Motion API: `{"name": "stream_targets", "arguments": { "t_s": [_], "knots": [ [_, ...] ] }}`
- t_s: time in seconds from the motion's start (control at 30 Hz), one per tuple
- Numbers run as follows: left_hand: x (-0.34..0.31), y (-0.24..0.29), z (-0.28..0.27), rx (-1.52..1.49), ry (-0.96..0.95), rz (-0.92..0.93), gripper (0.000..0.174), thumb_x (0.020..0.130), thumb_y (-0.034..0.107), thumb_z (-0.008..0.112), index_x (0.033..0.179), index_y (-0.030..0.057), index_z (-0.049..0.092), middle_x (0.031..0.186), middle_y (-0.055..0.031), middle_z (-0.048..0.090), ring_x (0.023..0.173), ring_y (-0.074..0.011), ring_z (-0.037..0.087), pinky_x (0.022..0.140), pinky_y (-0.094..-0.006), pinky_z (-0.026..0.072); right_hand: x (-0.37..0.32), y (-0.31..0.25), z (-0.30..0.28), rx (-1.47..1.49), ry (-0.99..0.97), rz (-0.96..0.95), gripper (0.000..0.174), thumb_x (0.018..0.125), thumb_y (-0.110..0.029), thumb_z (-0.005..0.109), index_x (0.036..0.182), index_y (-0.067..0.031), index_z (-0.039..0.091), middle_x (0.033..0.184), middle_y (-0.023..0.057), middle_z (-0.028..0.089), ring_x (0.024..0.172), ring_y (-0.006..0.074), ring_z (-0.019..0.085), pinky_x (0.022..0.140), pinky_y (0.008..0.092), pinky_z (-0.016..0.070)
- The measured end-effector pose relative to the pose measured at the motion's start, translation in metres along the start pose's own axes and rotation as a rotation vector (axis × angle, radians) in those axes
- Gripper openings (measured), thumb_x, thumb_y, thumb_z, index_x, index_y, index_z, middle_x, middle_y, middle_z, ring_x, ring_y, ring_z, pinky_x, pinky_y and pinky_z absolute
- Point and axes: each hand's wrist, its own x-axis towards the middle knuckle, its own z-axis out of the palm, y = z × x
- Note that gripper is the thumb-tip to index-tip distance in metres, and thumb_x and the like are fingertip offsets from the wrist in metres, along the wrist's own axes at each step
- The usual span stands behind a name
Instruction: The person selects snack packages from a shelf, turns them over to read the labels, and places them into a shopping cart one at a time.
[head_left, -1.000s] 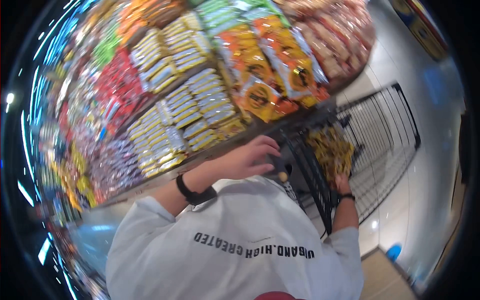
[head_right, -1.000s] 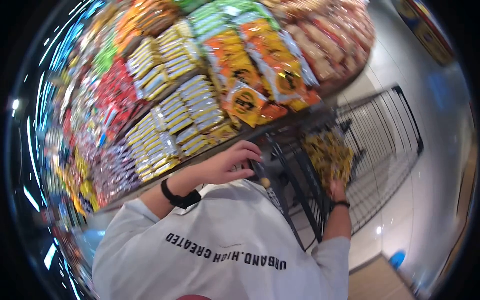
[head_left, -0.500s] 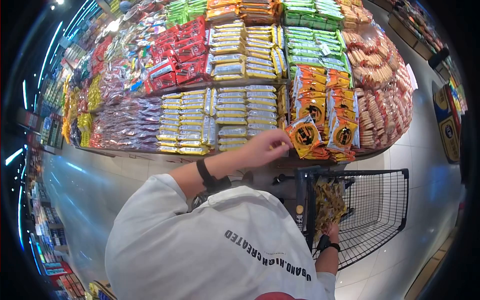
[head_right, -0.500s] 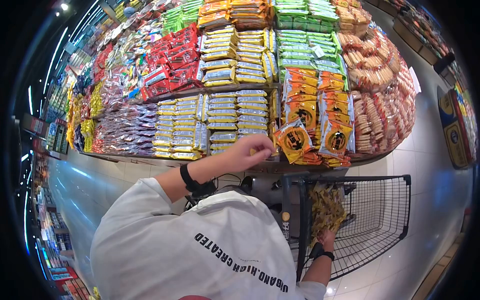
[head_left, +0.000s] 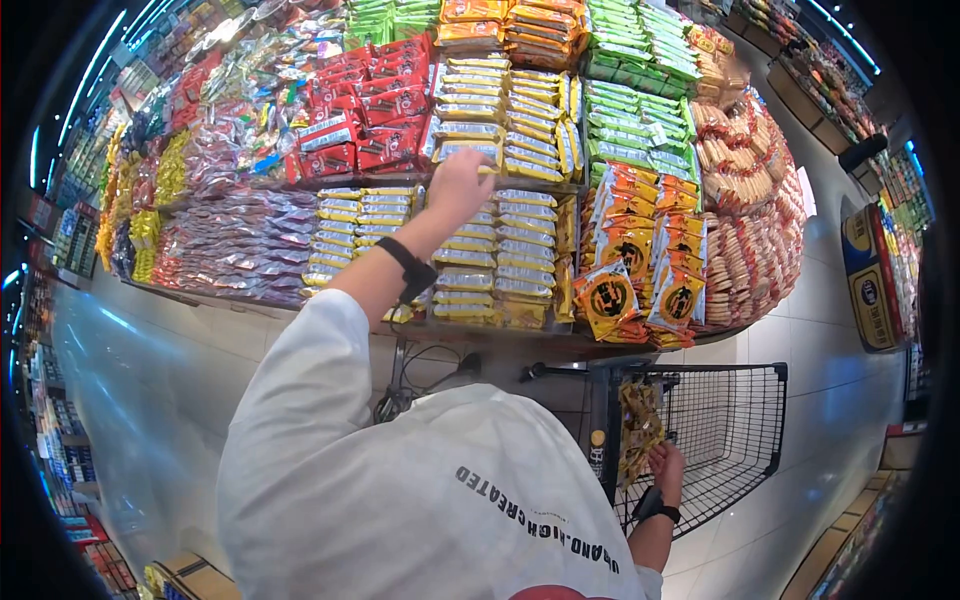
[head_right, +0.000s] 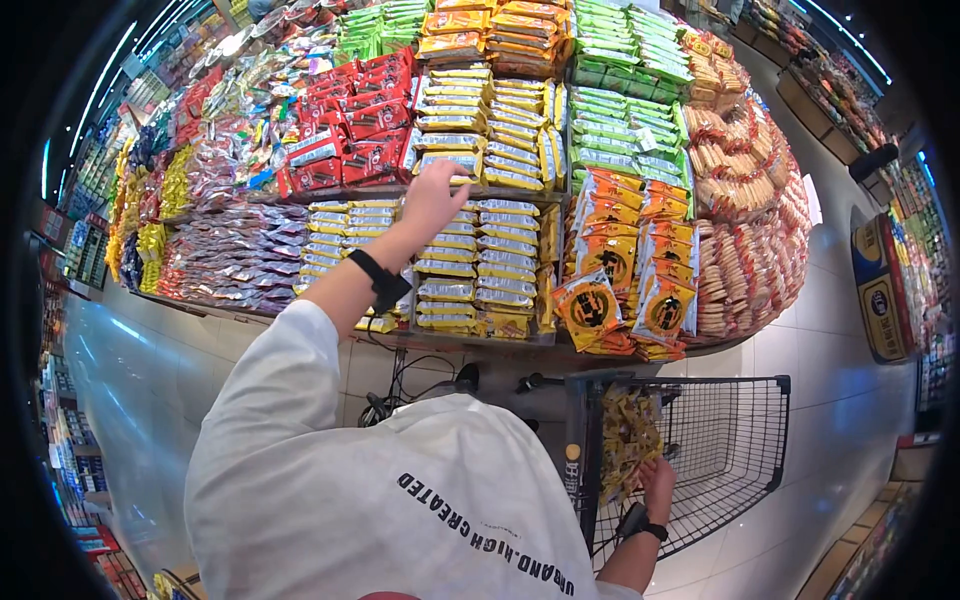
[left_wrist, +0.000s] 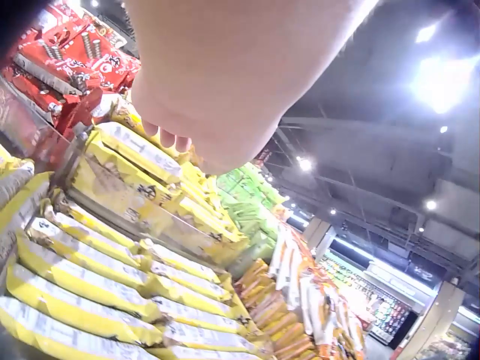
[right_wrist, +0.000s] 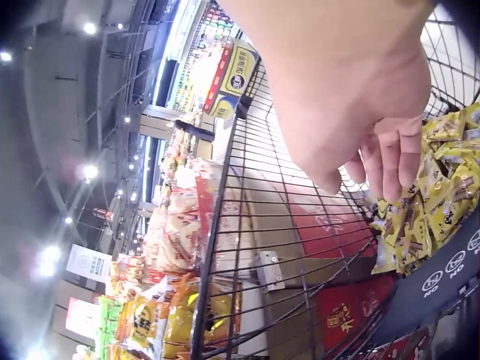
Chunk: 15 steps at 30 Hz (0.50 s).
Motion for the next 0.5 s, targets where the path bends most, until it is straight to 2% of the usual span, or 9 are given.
{"name": "stream_targets", "arguments": {
  "t_s": [0.03,0.1,0.13,0.2,0.4,0.5],
  "knots": [
    [0.005,-0.01,0.002,0.026,-0.058,-0.055,0.026,0.078,0.016,0.074,0.102,0.0115,0.065,0.104,-0.0088,0.064,0.103,-0.0292,0.061,0.088,-0.0427,0.0491,0.002,-0.004,-0.005,-0.001,0.005,-0.007,0.021,0.098,-0.025,0.053,0.104,-0.0052,0.058,0.081,0.0053,0.063,0.072,0.0163,0.061,0.064,0.0282,0.049],
    [0.011,-0.024,0.004,0.076,-0.036,-0.009,0.027,0.078,0.016,0.075,0.103,0.0112,0.065,0.105,-0.0075,0.063,0.104,-0.0286,0.061,0.089,-0.0423,0.0492,0.004,-0.012,-0.019,0.034,-0.257,-0.039,0.022,0.098,-0.024,0.054,0.108,-0.005,0.058,0.089,0.0058,0.064,0.077,0.0151,0.061,0.068,0.0273,0.0507],
    [0.014,-0.029,0.004,0.135,-0.017,0.038,0.029,0.078,0.015,0.076,0.104,0.0108,0.064,0.106,-0.0061,0.063,0.105,-0.028,0.06,0.089,-0.0419,0.0494,-0.008,-0.02,-0.011,0.033,-0.252,-0.044,0.022,0.098,-0.024,0.054,0.108,-0.005,0.058,0.089,0.0058,0.064,0.077,0.0151,0.061,0.068,0.0273,0.0507],
    [0.018,-0.039,0.005,0.156,-0.055,0.038,0.033,0.077,0.014,0.077,0.106,0.0116,0.063,0.108,-0.0051,0.062,0.106,-0.0273,0.059,0.091,-0.0412,0.0486,-0.037,-0.035,0.005,-0.022,-0.096,-0.124,0.023,0.097,-0.024,0.055,0.11,-0.0053,0.057,0.093,0.0058,0.064,0.078,0.0143,0.06,0.068,0.0262,0.0513],
    [0.024,-0.059,0.007,0.237,-0.059,0.207,0.039,0.072,0.01,0.076,0.108,0.0108,0.062,0.11,-0.0057,0.061,0.108,-0.0262,0.059,0.091,-0.041,0.0466,-0.058,-0.048,0.018,-0.01,-0.07,-0.141,0.027,0.096,-0.026,0.058,0.113,-0.005,0.056,0.095,0.0068,0.064,0.077,0.0144,0.06,0.067,0.0261,0.0518],
    [0.029,-0.064,0.008,0.26,-0.08,0.222,0.041,0.072,0.008,0.074,0.11,0.0102,0.061,0.111,-0.0061,0.061,0.109,-0.0259,0.059,0.091,-0.0405,0.0457,-0.062,-0.048,0.022,-0.024,-0.083,-0.155,0.028,0.096,-0.027,0.06,0.113,-0.0048,0.057,0.096,0.0072,0.064,0.076,0.0143,0.061,0.066,0.0265,0.0519]
  ]
}}
